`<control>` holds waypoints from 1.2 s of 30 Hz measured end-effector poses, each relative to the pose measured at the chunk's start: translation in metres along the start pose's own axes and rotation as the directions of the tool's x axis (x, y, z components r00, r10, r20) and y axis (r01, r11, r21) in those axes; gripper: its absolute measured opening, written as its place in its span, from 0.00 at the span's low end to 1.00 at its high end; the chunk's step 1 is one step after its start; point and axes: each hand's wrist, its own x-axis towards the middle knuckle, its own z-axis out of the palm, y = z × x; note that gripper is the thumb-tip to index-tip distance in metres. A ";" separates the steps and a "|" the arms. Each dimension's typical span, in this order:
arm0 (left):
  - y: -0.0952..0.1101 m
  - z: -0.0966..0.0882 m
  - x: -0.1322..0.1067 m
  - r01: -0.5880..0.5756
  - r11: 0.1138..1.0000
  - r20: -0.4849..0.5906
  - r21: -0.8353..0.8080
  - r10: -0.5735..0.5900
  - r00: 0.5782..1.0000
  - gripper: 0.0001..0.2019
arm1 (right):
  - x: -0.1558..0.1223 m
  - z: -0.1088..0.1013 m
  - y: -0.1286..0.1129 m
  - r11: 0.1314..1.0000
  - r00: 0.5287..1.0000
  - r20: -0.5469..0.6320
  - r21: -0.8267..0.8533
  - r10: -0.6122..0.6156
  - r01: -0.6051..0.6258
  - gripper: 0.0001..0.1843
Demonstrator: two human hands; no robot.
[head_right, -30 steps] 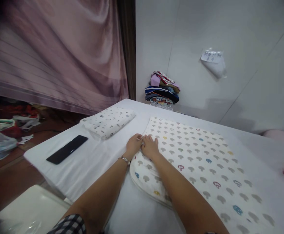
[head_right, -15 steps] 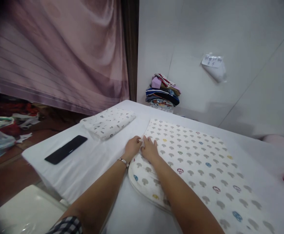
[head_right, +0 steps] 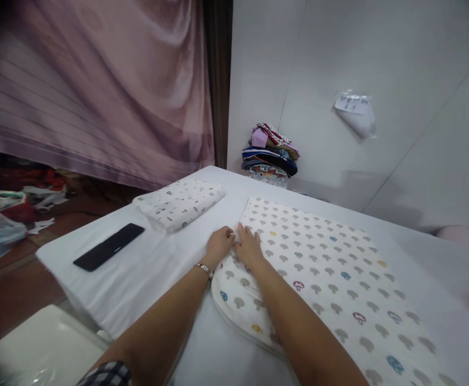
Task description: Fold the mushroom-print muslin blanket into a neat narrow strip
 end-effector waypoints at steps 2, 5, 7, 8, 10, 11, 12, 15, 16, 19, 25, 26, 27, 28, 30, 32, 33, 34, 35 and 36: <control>0.002 -0.001 -0.001 -0.013 1.000 0.003 0.020 0.013 1.000 0.08 | -0.005 -0.002 0.001 1.000 0.998 -0.056 -0.030 0.002 -0.004 0.35; 0.003 -0.002 -0.002 -0.039 0.998 -0.008 0.058 0.039 0.999 0.06 | -0.013 -0.002 0.002 0.996 0.998 -0.037 -0.074 -0.058 0.055 0.33; 0.003 -0.002 -0.003 -0.061 0.994 -0.005 0.086 0.061 0.998 0.06 | -0.018 -0.001 0.002 0.993 0.995 0.026 -0.062 -0.097 0.098 0.32; 0.003 -0.002 -0.003 -0.070 0.993 0.002 0.093 0.070 0.998 0.07 | -0.020 -0.001 0.002 0.993 0.994 0.040 -0.051 -0.103 0.105 0.32; 0.003 -0.001 -0.003 -0.083 0.991 0.008 0.101 0.082 0.997 0.08 | -0.023 -0.002 0.001 0.994 0.995 0.014 -0.041 -0.099 0.100 0.32; 0.002 -0.001 -0.003 -0.088 0.991 0.005 0.105 0.088 0.996 0.08 | -0.023 -0.002 0.001 0.994 0.995 -0.012 -0.045 -0.096 0.095 0.32; 0.002 0.000 -0.003 -0.091 0.990 0.002 0.112 0.091 0.996 0.09 | -0.022 -0.002 0.002 0.995 0.995 -0.032 -0.055 -0.089 0.087 0.32; 0.001 0.002 -0.002 -0.093 0.986 -0.014 0.140 0.096 0.995 0.11 | -0.016 -0.005 0.004 0.995 0.999 -0.045 -0.102 -0.022 0.018 0.30; 0.001 0.003 -0.002 -0.090 0.985 -0.018 0.148 0.094 0.995 0.11 | -0.012 -0.006 0.004 0.993 0.999 -0.044 -0.118 0.009 -0.014 0.29; 0.001 0.004 -0.001 -0.094 0.986 -0.015 0.139 0.097 0.995 0.10 | 0.002 -0.009 0.005 0.987 0.998 -0.037 -0.155 0.046 -0.051 0.26; 0.000 0.005 0.000 -0.047 0.993 -0.008 0.107 0.048 0.999 0.09 | 0.016 -0.005 0.002 0.982 1.000 0.022 -0.187 -0.014 0.018 0.23; 0.000 0.005 -0.001 -0.038 0.992 -0.006 0.117 0.039 0.999 0.10 | 0.015 -0.003 0.002 0.982 1.000 0.012 -0.186 -0.017 0.018 0.24; 0.000 0.005 -0.001 -0.036 0.991 -0.002 0.125 0.036 0.999 0.10 | 0.015 -0.002 0.002 0.982 1.000 0.007 -0.186 -0.019 0.020 0.24; 0.000 0.006 -0.001 -0.038 0.991 0.002 0.131 0.038 0.999 0.10 | 0.015 -0.001 0.003 0.982 1.000 0.008 -0.186 -0.022 0.023 0.25; 0.000 0.006 -0.001 -0.044 0.990 0.012 0.135 0.043 0.999 0.11 | 0.015 -0.001 0.003 0.982 0.999 0.018 -0.187 -0.027 0.030 0.25; 0.000 0.005 -0.002 -0.052 0.988 0.018 0.142 0.050 0.999 0.11 | 0.016 -0.003 0.002 0.983 0.999 0.042 -0.182 -0.028 0.035 0.25; 0.000 0.005 -0.002 -0.058 0.987 0.018 0.149 0.056 0.998 0.12 | 0.016 -0.004 0.001 0.984 0.999 0.049 -0.177 -0.024 0.032 0.25; 0.000 0.005 -0.003 -0.065 0.986 0.016 0.157 0.063 0.998 0.12 | 0.015 -0.005 0.000 0.984 0.999 0.049 -0.174 -0.018 0.026 0.25; 0.000 0.005 -0.003 -0.073 0.984 0.012 0.164 0.072 0.997 0.12 | 0.013 -0.006 -0.001 0.985 0.999 0.042 -0.171 -0.017 0.024 0.26; 0.000 0.004 -0.003 -0.080 0.982 0.007 0.170 0.080 0.997 0.12 | 0.009 -0.007 -0.003 0.985 0.999 0.030 -0.170 -0.023 0.027 0.26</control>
